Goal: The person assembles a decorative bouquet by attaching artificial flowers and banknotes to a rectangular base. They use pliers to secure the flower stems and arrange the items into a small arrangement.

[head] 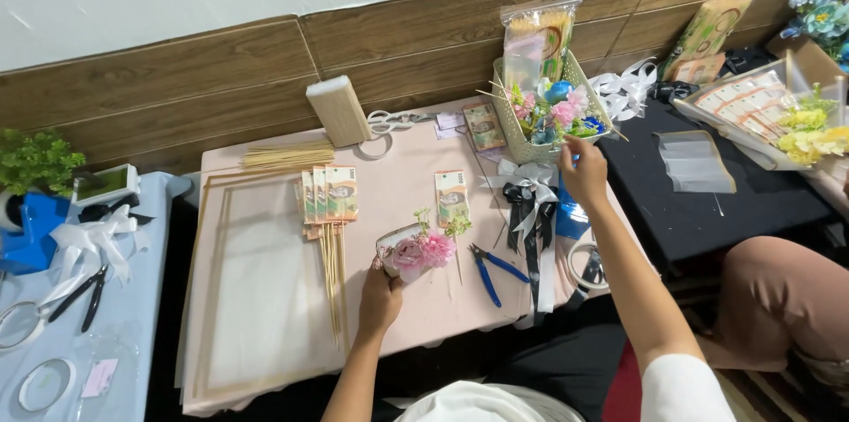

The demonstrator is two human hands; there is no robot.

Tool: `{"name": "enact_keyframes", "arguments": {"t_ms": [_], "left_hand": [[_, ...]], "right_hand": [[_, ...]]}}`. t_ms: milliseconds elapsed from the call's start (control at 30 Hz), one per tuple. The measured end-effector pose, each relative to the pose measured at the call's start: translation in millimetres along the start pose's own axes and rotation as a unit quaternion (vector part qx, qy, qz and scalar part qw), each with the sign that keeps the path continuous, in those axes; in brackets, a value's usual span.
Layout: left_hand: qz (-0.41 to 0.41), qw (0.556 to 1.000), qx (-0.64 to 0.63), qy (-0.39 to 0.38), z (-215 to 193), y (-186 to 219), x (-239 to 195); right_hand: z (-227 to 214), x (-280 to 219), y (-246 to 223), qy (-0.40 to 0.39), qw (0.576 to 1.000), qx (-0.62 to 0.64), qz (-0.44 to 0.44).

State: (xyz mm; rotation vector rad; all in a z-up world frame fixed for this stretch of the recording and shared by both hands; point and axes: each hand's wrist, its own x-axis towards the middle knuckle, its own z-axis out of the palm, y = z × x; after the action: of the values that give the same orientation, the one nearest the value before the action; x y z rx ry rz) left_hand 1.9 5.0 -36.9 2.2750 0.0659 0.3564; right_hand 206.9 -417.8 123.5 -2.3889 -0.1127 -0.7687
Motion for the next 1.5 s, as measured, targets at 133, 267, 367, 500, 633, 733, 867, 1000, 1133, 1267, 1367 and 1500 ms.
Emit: {"name": "enact_keyframes", "arguments": {"t_ms": [133,267,367,500,633,733,867,1000,1133,1267,1367,1500], "left_hand": [[-0.064,0.99,-0.112,-0.058,-35,37,9],[-0.08,0.988,-0.113,-0.07,-48,60,16],[-0.087,0.987,-0.107,-0.079,-45,56,16],[-0.092,0.987,-0.107,-0.073,-40,48,15],[-0.094,0.987,-0.106,-0.075,-39,46,14],[-0.095,0.988,-0.104,-0.069,-35,41,12],[-0.07,0.991,-0.107,-0.048,-33,38,12],[-0.063,0.984,-0.157,-0.053,-52,65,14],[0.08,0.993,-0.041,0.072,-6,15,7],[0.094,0.988,-0.074,0.102,-16,15,3],[-0.001,0.97,-0.193,0.15,-47,33,0],[-0.03,0.946,-0.166,0.278,-86,76,-17]], "right_hand": [[13,56,34,-0.063,0.996,-0.056,0.018],[18,82,37,-0.145,0.98,-0.133,-0.008],[30,83,51,-0.127,0.976,-0.172,-0.033],[38,85,65,-0.062,0.991,-0.121,-0.007],[22,96,47,-0.033,0.998,-0.045,0.026],[6,105,28,-0.014,1.0,-0.007,0.005],[-17,100,-8,0.027,0.998,0.056,-0.031],[-46,60,-51,0.062,0.982,0.119,-0.134],[-63,3,-88,0.11,0.97,0.135,-0.169],[-78,-54,-126,0.098,0.956,0.192,-0.2],[-85,-83,-142,0.085,0.943,0.21,-0.245],[-89,-114,-153,0.02,0.918,0.191,-0.347]]}}
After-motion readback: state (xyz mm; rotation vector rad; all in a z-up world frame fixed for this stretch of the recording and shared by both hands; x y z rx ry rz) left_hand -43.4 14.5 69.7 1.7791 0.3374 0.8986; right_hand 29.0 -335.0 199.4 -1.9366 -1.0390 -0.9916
